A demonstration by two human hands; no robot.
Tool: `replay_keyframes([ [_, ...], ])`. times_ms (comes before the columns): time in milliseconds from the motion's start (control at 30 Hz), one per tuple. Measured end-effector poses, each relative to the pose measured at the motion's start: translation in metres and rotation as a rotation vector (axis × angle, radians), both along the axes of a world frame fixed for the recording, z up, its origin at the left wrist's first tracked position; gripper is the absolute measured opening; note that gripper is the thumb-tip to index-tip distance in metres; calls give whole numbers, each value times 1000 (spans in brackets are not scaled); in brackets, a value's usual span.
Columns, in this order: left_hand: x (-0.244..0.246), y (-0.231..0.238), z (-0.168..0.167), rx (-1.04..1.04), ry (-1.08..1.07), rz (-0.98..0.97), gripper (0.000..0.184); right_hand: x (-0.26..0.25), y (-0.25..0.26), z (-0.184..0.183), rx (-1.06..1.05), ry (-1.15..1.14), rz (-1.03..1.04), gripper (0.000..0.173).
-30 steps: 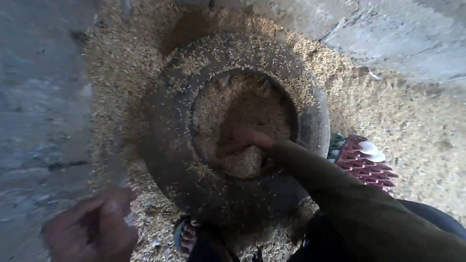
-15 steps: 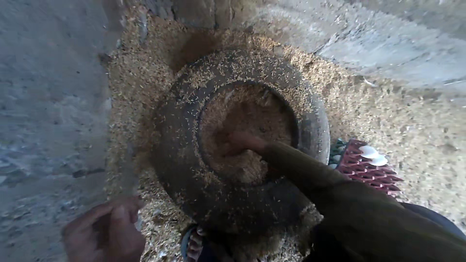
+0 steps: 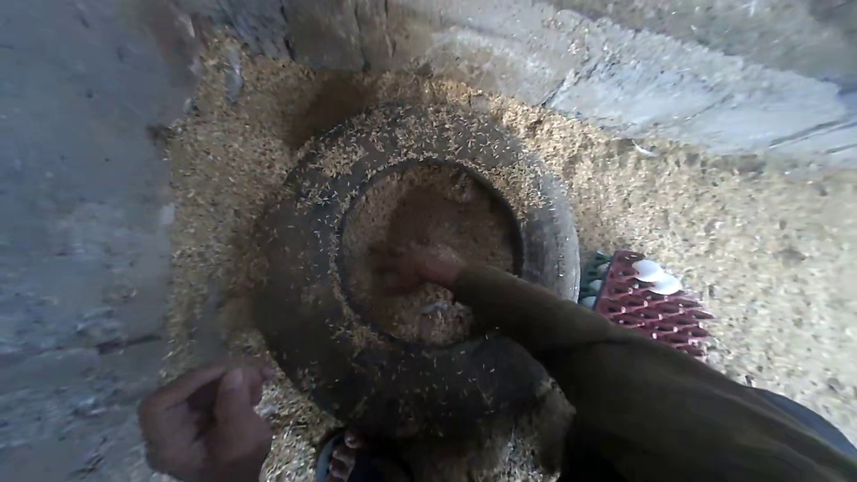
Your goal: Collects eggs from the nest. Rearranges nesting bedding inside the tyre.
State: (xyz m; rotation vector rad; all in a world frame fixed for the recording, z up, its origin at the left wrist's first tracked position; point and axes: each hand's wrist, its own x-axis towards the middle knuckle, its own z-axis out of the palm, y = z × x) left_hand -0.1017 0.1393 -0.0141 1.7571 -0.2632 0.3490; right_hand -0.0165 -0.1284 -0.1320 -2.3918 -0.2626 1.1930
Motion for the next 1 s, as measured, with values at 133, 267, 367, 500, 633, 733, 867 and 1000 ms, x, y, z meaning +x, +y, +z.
replay_keyframes([
  [133,-1,-17,4,-8,-21,-41,10,15,-46,40,-108,-25,26,55],
  [267,2,-27,7,-27,-39,-73,10,41,-81,127,12,-326,-15,27],
  [367,6,-38,8,-52,-53,-94,9,37,-101,176,169,-549,-134,34],
  [500,6,-57,10,-82,-86,-149,9,11,-104,124,571,-539,-461,25],
  [633,4,-74,17,-56,-109,-202,8,-34,-125,31,689,-19,-744,67],
  [733,2,-84,21,-49,-84,-235,9,-48,-146,84,1080,328,-900,79],
  [867,17,-126,48,-56,-102,-376,10,-65,-189,152,1201,313,-719,70],
  [1000,27,-182,85,105,-109,-611,12,-100,-245,222,1077,199,-704,57],
])
